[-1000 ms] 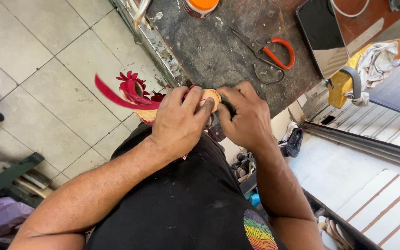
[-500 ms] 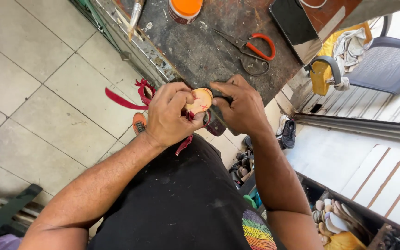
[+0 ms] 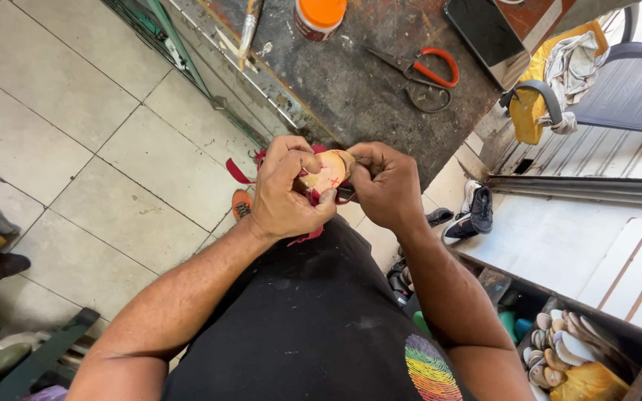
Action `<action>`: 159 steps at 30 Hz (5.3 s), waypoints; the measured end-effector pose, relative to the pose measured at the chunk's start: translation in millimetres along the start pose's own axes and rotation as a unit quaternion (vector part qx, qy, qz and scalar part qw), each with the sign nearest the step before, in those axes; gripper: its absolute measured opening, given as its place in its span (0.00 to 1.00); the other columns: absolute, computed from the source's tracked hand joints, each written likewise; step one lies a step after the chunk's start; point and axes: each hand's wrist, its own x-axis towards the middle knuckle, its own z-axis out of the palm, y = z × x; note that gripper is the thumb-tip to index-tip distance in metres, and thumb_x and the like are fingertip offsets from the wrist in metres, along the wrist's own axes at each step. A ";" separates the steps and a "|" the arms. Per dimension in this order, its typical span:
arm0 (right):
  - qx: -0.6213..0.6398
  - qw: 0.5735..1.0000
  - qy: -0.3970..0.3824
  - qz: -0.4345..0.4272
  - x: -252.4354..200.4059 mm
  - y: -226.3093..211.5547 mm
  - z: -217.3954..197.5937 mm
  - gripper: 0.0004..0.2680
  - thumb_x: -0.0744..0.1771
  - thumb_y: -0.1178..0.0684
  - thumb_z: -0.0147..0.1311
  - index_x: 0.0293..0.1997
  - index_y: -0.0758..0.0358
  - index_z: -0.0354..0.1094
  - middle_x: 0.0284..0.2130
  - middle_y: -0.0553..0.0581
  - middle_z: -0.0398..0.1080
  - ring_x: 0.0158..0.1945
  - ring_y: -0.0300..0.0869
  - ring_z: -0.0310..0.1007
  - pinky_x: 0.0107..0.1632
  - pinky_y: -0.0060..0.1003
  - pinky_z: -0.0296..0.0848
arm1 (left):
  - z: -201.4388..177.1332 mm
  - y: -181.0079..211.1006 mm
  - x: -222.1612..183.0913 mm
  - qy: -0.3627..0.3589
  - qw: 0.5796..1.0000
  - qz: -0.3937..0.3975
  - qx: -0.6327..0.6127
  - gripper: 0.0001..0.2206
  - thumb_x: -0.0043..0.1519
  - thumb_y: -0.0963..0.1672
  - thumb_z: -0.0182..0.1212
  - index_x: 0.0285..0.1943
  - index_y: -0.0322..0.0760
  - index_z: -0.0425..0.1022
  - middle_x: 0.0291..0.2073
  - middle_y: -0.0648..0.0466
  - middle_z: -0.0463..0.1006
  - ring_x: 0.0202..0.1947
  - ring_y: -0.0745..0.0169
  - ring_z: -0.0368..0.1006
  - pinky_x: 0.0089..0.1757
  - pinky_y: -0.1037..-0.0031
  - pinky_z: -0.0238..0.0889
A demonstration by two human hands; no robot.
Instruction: Trimming excess material and repairing a red high-heeled shoe at a workbench using scissors.
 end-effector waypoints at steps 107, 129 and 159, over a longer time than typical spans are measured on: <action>0.096 0.970 -0.210 0.075 60.5 63.3 -60.0 0.06 0.64 0.65 0.63 0.43 0.68 0.75 0.28 0.53 0.73 0.33 0.33 0.73 0.36 0.27 0.73 | -19.0 9.5 9.0 0.209 0.974 -0.044 0.080 0.10 0.54 0.36 0.65 0.42 0.27 0.73 0.46 0.37 0.78 0.39 0.50 0.75 0.37 0.69 0.74; -0.195 0.981 -0.006 0.010 22.5 21.5 -67.7 0.04 0.61 0.54 0.68 0.33 0.49 0.78 0.17 0.43 0.71 0.22 0.34 0.71 0.27 0.27 0.66 | 55.2 24.8 11.9 -0.096 0.941 0.075 0.317 0.14 0.48 0.43 0.73 0.43 0.36 0.80 0.47 0.43 0.76 0.40 0.42 0.75 0.35 0.60 0.68; -0.321 0.854 -0.271 -0.306 96.9 50.9 -111.0 0.04 0.67 0.41 0.60 0.34 0.37 0.79 0.24 0.47 0.63 0.23 0.58 0.73 0.28 0.52 0.76 | 126.6 73.5 11.5 -0.077 0.815 -0.062 0.571 0.10 0.54 0.44 0.66 0.41 0.35 0.79 0.45 0.43 0.77 0.41 0.42 0.72 0.36 0.59 0.64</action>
